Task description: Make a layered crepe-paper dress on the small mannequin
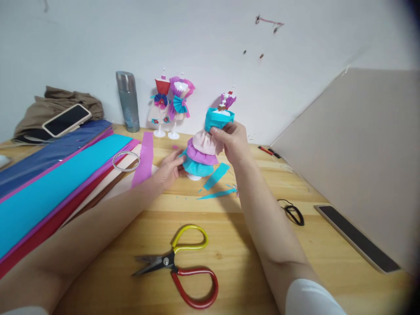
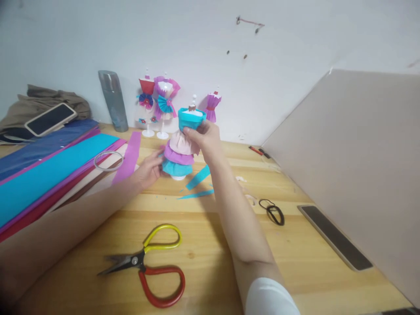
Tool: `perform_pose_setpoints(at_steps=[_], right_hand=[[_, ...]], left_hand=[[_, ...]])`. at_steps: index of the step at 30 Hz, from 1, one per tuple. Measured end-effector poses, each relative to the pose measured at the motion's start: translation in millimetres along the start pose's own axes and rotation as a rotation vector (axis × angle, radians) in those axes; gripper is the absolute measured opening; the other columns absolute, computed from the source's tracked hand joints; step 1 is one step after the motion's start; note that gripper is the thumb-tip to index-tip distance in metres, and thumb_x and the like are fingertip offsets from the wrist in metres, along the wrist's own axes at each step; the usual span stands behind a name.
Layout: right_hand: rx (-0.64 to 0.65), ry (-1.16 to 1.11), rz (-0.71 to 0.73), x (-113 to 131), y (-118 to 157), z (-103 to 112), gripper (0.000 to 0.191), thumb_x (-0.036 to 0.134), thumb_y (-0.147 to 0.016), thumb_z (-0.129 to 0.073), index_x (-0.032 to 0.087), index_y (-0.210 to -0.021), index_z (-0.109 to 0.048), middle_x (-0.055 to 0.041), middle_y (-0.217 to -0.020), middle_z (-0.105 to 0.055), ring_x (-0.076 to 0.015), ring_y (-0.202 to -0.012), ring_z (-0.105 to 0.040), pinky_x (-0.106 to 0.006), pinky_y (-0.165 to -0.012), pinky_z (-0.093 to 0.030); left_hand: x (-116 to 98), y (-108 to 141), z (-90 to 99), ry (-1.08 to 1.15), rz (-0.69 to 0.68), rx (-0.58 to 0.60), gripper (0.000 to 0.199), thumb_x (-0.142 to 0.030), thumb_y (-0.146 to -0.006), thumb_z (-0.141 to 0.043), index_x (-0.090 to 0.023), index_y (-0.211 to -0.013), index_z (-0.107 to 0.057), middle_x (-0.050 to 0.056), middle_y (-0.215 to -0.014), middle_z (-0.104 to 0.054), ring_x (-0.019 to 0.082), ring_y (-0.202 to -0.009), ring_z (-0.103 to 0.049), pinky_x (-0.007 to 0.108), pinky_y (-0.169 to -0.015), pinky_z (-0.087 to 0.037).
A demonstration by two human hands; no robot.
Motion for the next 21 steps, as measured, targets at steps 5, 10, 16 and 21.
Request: perform_pose_setpoints(at_steps=[5, 10, 16, 21], right_hand=[[-0.021, 0.028, 0.026, 0, 1, -1, 0.03, 0.04, -0.06, -0.091, 0.022, -0.078, -0.074, 0.0, -0.077, -0.075, -0.0207, -0.073, -0.07, -0.04, -0.078, -0.061], [-0.123, 0.091, 0.033, 1, 1, 2, 0.025, 0.037, -0.062, -0.089, 0.022, -0.074, -0.072, 0.0031, -0.069, -0.07, -0.0176, -0.068, -0.066, -0.035, -0.072, -0.058], [-0.114, 0.128, 0.051, 4, 4, -4, 0.023, 0.038, -0.066, -0.085, 0.022, -0.072, -0.07, 0.0039, -0.066, -0.067, -0.0165, -0.066, -0.063, -0.031, -0.065, -0.055], [-0.074, 0.159, 0.051, 6, 7, -8, 0.024, 0.04, -0.073, -0.082, 0.022, -0.072, -0.066, 0.0022, -0.064, -0.061, -0.0184, -0.069, -0.063, -0.033, -0.066, -0.053]], left_hand=[[0, 0, 0.6, -0.013, -0.045, -0.051, 0.064, -0.013, -0.072, -0.081, -0.018, -0.131, -0.058, 0.004, -0.096, -0.074, 0.016, -0.069, -0.07, 0.03, -0.061, -0.059], [-3, 2, 6.4, 0.022, -0.036, -0.017, 0.043, -0.032, -0.078, -0.083, -0.018, -0.115, -0.065, 0.004, -0.091, -0.072, 0.016, -0.074, -0.068, 0.029, -0.064, -0.059], [-9, 11, -6.2, -0.019, -0.03, 0.143, 0.072, -0.041, -0.07, -0.09, -0.025, -0.133, -0.059, 0.011, -0.128, -0.067, 0.025, -0.1, -0.069, 0.036, -0.076, -0.06], [-9, 14, -10.9, -0.055, -0.091, 0.099, 0.09, -0.029, -0.064, -0.092, -0.026, -0.144, -0.051, 0.01, -0.129, -0.066, 0.021, -0.089, -0.07, 0.036, -0.071, -0.061]])
Point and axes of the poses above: each hand's wrist, its own y-axis away from the middle knuckle, its own z-axis out of the back of the hand, x = y × z, the point moved 2 cm from there along -y, towards the middle knuckle
